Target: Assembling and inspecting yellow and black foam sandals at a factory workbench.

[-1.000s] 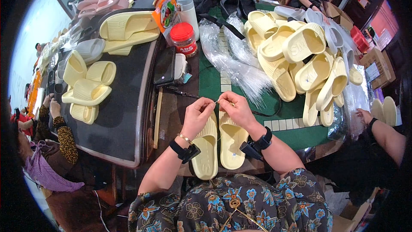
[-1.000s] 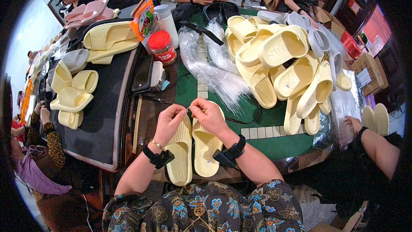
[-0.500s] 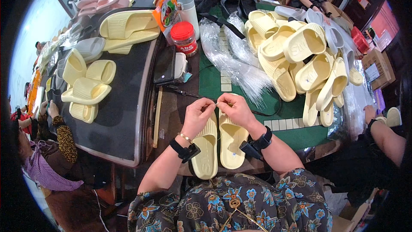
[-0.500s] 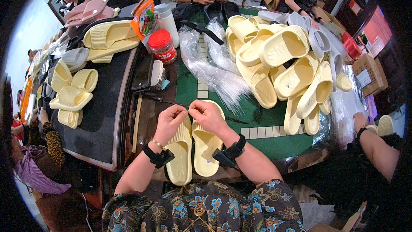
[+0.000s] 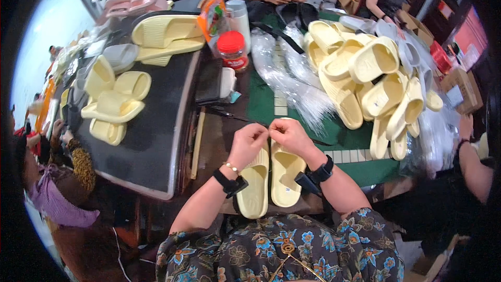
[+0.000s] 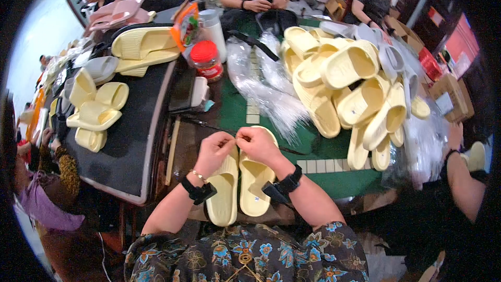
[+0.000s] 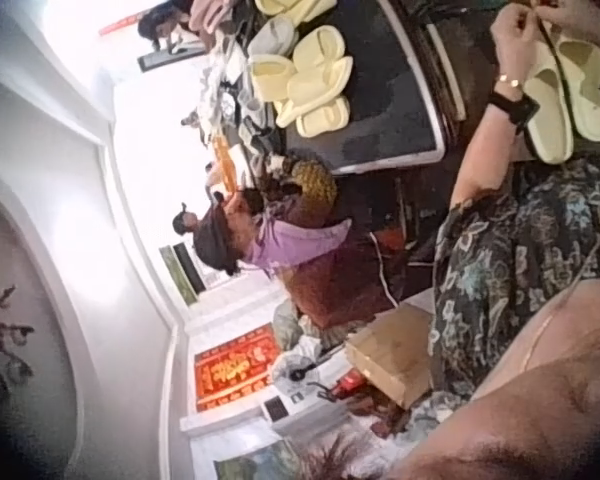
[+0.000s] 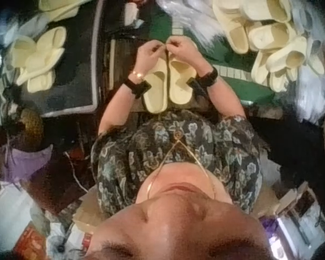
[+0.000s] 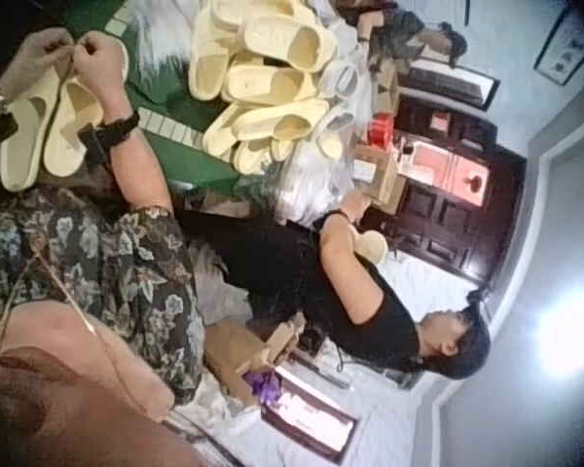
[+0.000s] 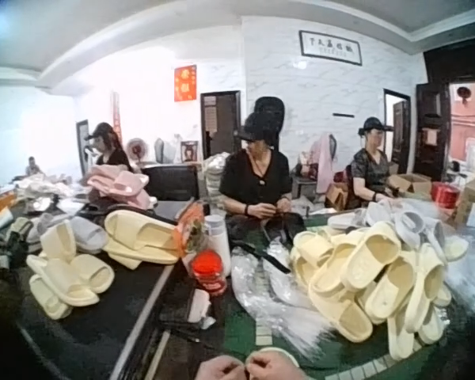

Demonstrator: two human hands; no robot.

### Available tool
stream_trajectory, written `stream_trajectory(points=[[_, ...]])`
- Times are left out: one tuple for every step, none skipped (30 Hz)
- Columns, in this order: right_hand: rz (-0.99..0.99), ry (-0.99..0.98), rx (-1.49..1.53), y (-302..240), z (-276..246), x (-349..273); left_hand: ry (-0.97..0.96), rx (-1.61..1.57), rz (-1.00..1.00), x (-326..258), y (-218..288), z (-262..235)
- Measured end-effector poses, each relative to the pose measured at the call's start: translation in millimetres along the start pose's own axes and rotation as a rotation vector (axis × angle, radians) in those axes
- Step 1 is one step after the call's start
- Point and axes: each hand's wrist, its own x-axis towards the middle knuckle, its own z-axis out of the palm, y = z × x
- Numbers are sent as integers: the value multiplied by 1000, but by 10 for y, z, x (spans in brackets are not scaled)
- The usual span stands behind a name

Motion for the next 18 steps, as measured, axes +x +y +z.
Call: stream_trajectory(points=[[32, -16, -29, -8, -2, 6, 15, 17, 18, -5, -4, 18], [17, -47, -23, -19, -16, 9, 2, 111, 45, 1, -4, 13], [13, -44, -70, -36, -12, 27, 33, 165, 113, -4, 9, 30], [-4, -32, -100, -63, -1, 47, 38, 114, 63, -18, 30, 23], [36, -34, -133, -89, 2, 55, 52, 106, 73, -26, 62, 26], [20, -17, -192, -112, 3, 62, 56, 204, 88, -13, 99, -3], [60, -46, -168, -129, 4, 75, 11, 317, 51, -24, 144, -67], [49, -30, -95, -153, 15, 50, 42, 346, 90, -73, 203, -166], [-140, -3, -372, -166, -19, 53, 50, 387, 105, -109, 279, -246], [-204, 77, -450, -181, -27, 17, 81, 374, 153, -108, 354, -406], [-281, 167, -517, -195, -56, -45, 199, 412, 259, -95, 431, -620], [-281, 158, -521, -209, -114, -114, 372, 342, 281, -114, 511, -829], [-225, 92, -519, -226, -183, -189, 552, 445, 248, -118, 579, -1149], [-169, 29, -515, -238, -218, -264, 793, 374, 287, -51, 647, -1472], [-179, 28, -509, -247, -237, -357, 963, 80, 169, -92, 696, -1727], [-202, -63, -585, -251, -264, -459, 1070, -154, 214, -131, 735, -1993], [-272, -139, -655, -246, -277, -539, 1157, -256, 319, -155, 744, -2162], [-249, -188, -678, -232, -287, -590, 1109, -290, 293, -253, 740, -2326]])
